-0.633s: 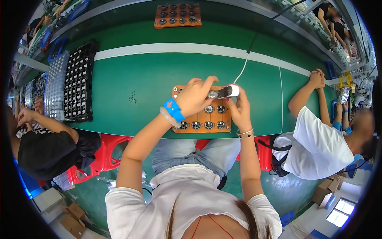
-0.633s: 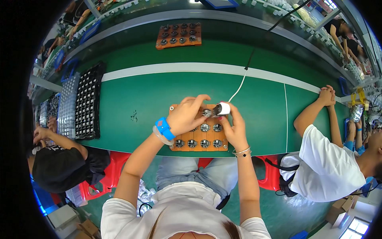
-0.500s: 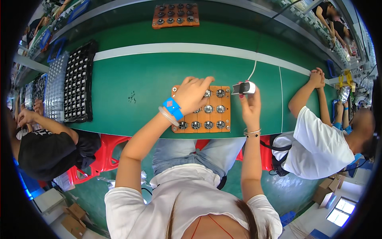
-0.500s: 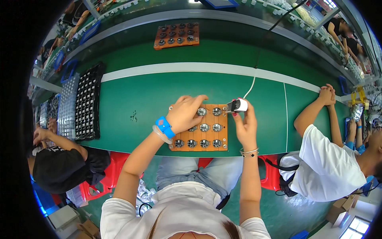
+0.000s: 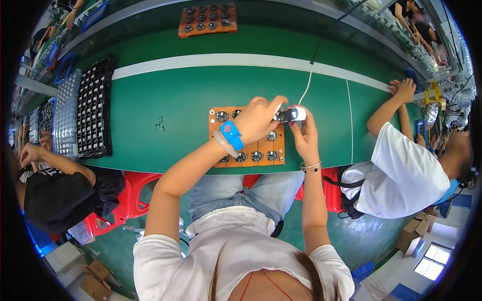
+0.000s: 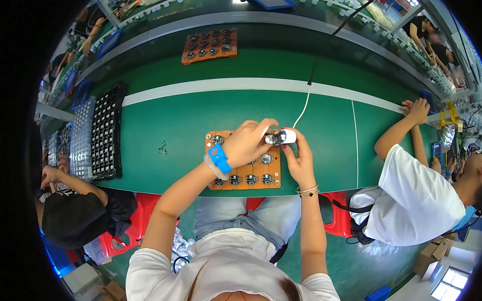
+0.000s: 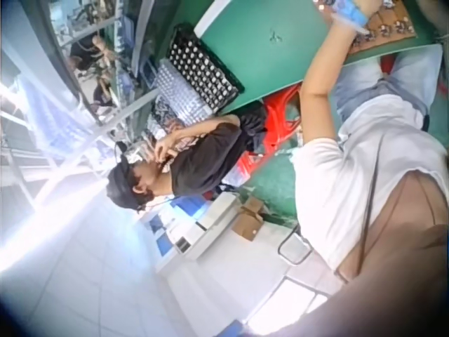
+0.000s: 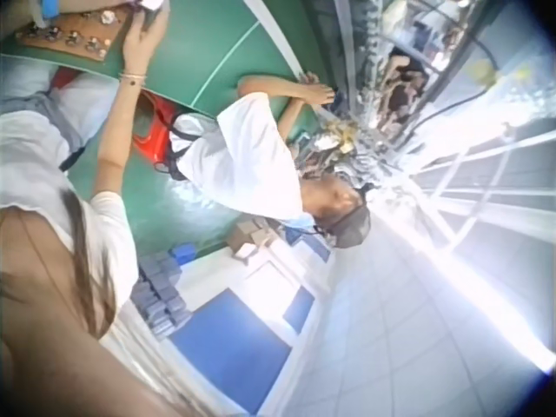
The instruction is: The worker is testing small metal electronic components by picking them from a tray, placing them into a test fixture, and using a handheld probe.
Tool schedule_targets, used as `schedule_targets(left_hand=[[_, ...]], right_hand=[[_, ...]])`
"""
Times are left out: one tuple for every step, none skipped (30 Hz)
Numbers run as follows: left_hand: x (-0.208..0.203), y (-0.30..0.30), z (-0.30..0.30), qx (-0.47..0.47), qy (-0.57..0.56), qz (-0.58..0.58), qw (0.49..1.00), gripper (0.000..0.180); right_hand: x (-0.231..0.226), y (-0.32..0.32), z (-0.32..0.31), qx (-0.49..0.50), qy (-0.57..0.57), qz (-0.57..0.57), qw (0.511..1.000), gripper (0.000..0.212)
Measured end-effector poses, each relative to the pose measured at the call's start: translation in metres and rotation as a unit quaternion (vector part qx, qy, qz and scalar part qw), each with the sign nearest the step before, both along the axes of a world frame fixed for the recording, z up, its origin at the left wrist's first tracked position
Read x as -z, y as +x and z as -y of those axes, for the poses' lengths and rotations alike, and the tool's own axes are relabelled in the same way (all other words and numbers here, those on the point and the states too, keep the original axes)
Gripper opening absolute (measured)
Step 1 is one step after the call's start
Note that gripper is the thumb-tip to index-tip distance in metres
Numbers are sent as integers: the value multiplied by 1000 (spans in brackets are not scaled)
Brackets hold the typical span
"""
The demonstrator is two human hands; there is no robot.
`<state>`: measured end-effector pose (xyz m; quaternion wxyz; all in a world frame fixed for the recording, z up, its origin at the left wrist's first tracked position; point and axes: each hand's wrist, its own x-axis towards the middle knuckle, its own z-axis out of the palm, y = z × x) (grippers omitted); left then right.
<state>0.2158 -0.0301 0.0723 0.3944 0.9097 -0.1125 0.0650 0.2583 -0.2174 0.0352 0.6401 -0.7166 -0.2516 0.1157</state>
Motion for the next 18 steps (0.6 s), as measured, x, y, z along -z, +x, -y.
schedule_targets(left_hand=[[3,-1,0,0,2,0,1000,43],[8,-1,-1,-7,-28,20,999,43],[10,-2,-2,-14,-57,39,998,43],[8,-2,-2,-11,-57,38,998,43],[4,-2,-3,-27,14,-10,1000,43],[2,-3,-3,-41,85,-57,994,44],[4,-5,-5,-41,86,-58,994,44],[9,-9,-6,-50,82,31,995,42],[11,-12,-7,-58,78,121,988,40],[8,-18,-6,-54,78,119,988,40],[0,-25,-4,-31,114,97,988,36],[-4,-30,-3,-8,149,76,986,33],[-1,-33,0,-8,150,73,986,33],[4,-35,2,9,158,84,984,30],[11,-37,5,25,165,96,981,28],[15,-37,7,16,185,111,976,27],[17,-38,8,16,185,112,976,27],[18,-38,9,14,152,114,982,27]], right_hand=[[0,0,-1,-1,-2,1,1000,40],[2,-1,-1,-1,0,0,1000,40],[4,-1,0,5,26,-4,1000,40],[6,-2,2,15,51,-9,999,40],[6,-3,5,17,51,-10,999,40],[5,-3,9,36,71,-15,997,39],[3,-3,13,54,91,-19,994,39],[1,-7,18,56,76,-14,995,38],[1,-9,23,56,77,-15,995,38],[4,-13,28,47,47,-13,998,38],[6,-17,32,37,17,-11,999,38],[6,-23,35,27,12,-25,999,38],[7,-26,36,27,14,-28,999,38],[10,-28,35,15,-9,-20,1000,38],[12,-32,35,4,-32,-11,999,39],[14,-35,32,3,-29,-28,999,39],[14,-36,30,3,-29,-27,999,39],[15,-37,28,-8,-51,-8,999,39]])
